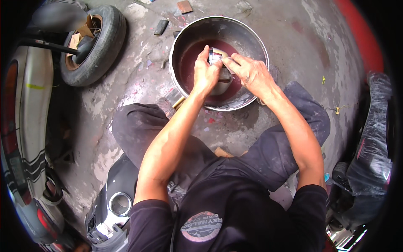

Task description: The person sits on the floor and sands a small, light-colored car part using a sanding block and water from a metal bowl. They repeatedly dip the part and sanding block into the water and rub the block against the part's surface.

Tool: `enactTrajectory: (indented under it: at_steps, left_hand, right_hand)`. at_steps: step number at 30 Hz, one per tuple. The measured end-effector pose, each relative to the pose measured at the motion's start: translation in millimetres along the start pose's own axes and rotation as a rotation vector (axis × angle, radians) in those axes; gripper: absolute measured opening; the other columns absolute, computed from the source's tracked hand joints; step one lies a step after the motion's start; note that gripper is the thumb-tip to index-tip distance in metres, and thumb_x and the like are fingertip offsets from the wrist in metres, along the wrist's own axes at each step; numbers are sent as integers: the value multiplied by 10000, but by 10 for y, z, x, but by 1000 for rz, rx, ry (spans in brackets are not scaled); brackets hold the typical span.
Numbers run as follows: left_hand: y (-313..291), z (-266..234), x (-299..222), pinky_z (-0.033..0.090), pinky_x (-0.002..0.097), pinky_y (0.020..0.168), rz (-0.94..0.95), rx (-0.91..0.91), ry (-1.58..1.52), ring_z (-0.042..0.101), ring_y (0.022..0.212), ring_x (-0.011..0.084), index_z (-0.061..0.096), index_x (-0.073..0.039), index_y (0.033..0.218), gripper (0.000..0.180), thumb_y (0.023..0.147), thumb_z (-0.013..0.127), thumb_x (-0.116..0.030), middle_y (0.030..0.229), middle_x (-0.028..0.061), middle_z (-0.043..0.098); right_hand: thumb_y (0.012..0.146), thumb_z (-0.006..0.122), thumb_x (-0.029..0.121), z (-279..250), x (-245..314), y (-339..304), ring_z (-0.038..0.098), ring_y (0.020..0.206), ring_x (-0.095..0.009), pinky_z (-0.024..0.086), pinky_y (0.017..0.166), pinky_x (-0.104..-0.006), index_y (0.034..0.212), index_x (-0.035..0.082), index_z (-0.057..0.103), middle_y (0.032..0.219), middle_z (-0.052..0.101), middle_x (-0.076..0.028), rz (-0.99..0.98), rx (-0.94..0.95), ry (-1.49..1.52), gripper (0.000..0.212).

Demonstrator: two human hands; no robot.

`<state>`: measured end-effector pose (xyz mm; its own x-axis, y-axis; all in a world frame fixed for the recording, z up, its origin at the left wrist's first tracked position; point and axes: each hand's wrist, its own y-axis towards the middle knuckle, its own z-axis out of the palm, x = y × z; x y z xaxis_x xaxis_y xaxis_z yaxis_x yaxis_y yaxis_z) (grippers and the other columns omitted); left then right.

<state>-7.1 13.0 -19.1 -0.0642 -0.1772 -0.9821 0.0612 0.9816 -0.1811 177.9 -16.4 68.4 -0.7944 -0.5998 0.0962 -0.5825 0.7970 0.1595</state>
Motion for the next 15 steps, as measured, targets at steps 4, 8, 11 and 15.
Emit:
enactTrajectory:
  at_steps: [4, 8, 11, 15]
  left_hand:
    - [8, 14, -36, 404, 391, 1186, -14, 3, 0, 542, 1401, 387, 435, 116, 1536, 788, 848, 705, -158, 1500, 324, 532]
    - [19, 3, -68, 407, 386, 1186, -54, 2, -27, 547, 1399, 376, 428, 108, 1544, 781, 859, 707, -144, 1509, 314, 532]
    - [-15, 13, -183, 404, 375, 1189, -95, 20, -60, 547, 1402, 368, 424, 108, 1546, 778, 864, 707, -135, 1516, 310, 530]
    - [7, 17, -140, 401, 366, 1190, -81, 3, -42, 550, 1401, 364, 422, 109, 1547, 783, 856, 709, -122, 1514, 309, 534]
  right_hand:
    - [871, 646, 42, 145, 103, -59, 737, 941, -335, 657, 693, -408, 1400, 45, 587, 1217, 656, -198, 12, -50, -153, 532]
    - [884, 645, 43, 237, 148, -40, 737, 977, -342, 659, 706, -412, 1422, 34, 570, 1237, 653, -190, 51, -89, -118, 542]
    - [881, 648, 35, 259, 174, -92, 731, 984, -345, 647, 756, -438, 1424, 63, 586, 1234, 658, -169, 223, -173, 71, 547]
    - [862, 650, 14, 138, 170, -100, 723, 1003, -374, 632, 792, -471, 1400, 139, 634, 1243, 678, -176, 147, -162, 72, 552]
